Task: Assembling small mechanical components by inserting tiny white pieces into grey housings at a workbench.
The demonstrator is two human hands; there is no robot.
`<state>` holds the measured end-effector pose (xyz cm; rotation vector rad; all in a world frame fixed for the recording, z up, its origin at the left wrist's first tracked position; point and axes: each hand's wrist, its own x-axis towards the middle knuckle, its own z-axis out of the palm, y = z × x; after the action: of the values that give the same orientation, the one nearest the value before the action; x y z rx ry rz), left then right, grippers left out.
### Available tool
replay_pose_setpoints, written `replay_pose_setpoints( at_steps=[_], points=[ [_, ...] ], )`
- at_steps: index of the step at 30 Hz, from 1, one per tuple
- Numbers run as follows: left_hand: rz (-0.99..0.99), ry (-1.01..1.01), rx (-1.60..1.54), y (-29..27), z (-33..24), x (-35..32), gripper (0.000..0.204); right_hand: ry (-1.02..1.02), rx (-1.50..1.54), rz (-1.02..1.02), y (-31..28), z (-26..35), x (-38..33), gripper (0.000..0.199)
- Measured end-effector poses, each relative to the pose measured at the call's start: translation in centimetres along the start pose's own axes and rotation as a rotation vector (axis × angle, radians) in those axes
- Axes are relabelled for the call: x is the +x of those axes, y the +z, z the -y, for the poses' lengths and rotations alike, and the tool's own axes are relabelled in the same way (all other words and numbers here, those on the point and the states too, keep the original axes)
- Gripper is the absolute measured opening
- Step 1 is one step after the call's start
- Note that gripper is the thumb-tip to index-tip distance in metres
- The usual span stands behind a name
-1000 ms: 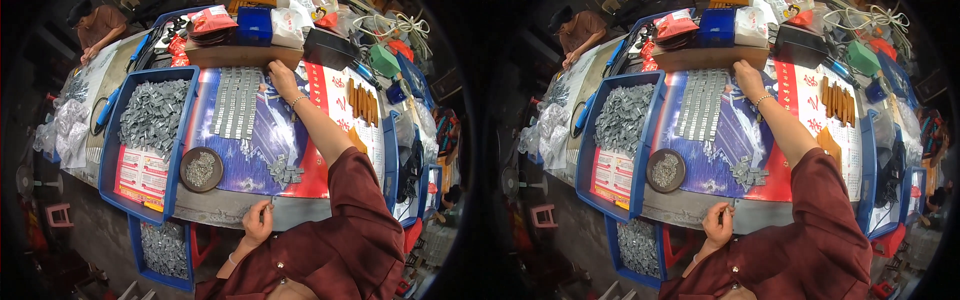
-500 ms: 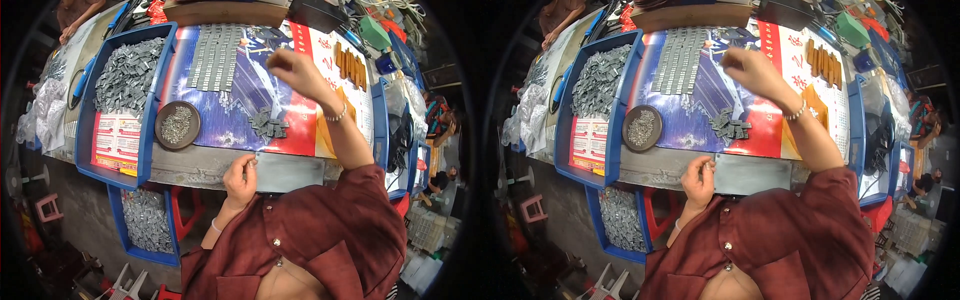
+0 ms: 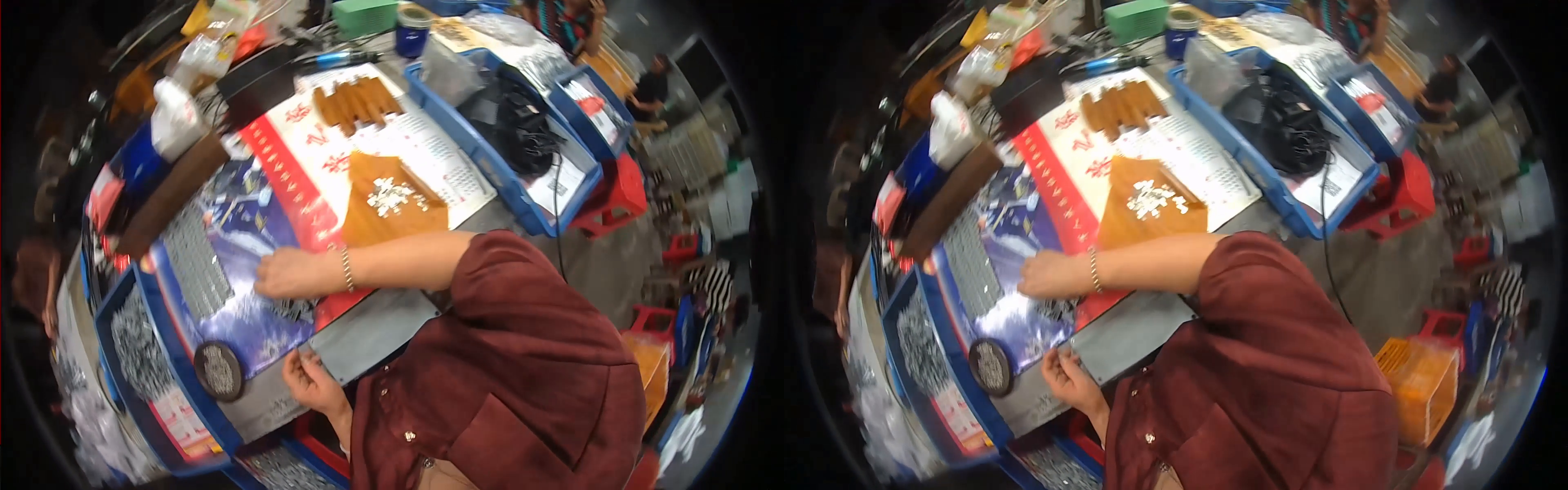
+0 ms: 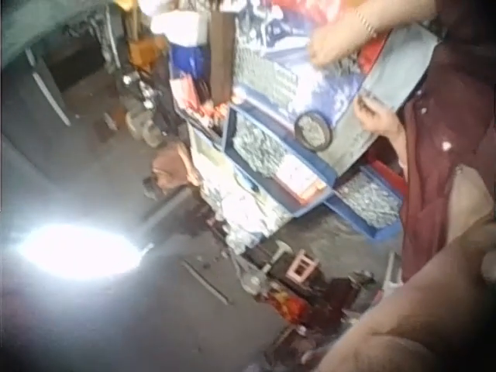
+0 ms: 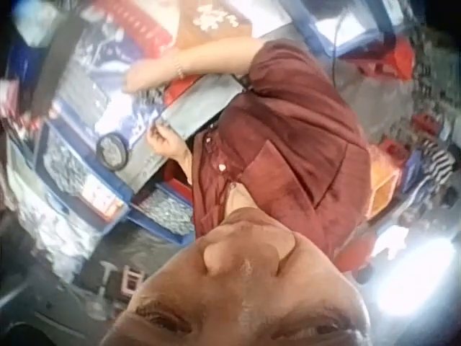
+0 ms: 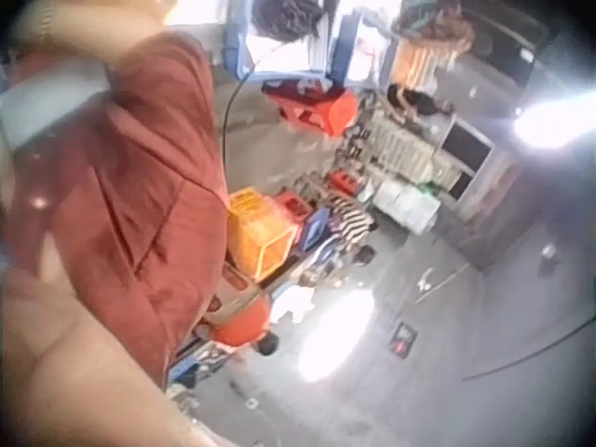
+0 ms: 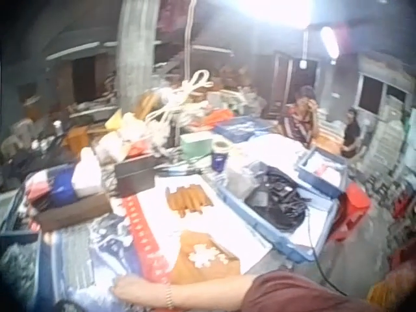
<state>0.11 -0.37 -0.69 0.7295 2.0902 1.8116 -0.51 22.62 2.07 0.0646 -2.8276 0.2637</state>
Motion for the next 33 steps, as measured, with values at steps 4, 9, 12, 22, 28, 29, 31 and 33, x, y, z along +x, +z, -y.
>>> replay_pose_setpoints(
  at_steps=[4,9,12,22,28,29,31,33],
  points=[
    [0.015,-0.012,-0.081,0.4,0.0,0.4,0.021,0.050,0.045,-0.034,-0.4,-0.3,-0.6,0.013],
    [0.042,-0.075,-0.076,0.9,-2.2,0.9,0.023,0.065,0.164,-0.151,-2.9,0.8,-1.8,0.016],
    [0.009,-0.139,-0.201,1.7,-3.9,1.2,0.032,-0.001,0.279,-0.205,-4.8,2.3,-2.6,0.020],
    [0.057,-0.105,-0.507,3.4,-5.5,3.4,0.037,0.091,0.571,-0.229,-6.0,6.3,-4.4,0.028],
    [0.131,-0.130,-0.423,2.7,-5.3,3.0,0.033,0.183,0.659,-0.248,-5.6,8.0,-5.8,0.026],
    [0.107,-0.136,-0.417,2.3,-5.1,2.7,0.033,0.169,0.675,-0.234,-5.5,8.1,-5.8,0.026],
    [0.087,-0.165,-0.439,2.1,-4.8,2.1,0.034,0.261,0.817,-0.139,-5.4,7.8,-5.9,0.023],
    [0.122,-0.170,-0.382,2.8,-6.1,1.8,0.039,0.313,0.882,-0.225,-6.5,6.6,-7.1,0.021]
  ],
)
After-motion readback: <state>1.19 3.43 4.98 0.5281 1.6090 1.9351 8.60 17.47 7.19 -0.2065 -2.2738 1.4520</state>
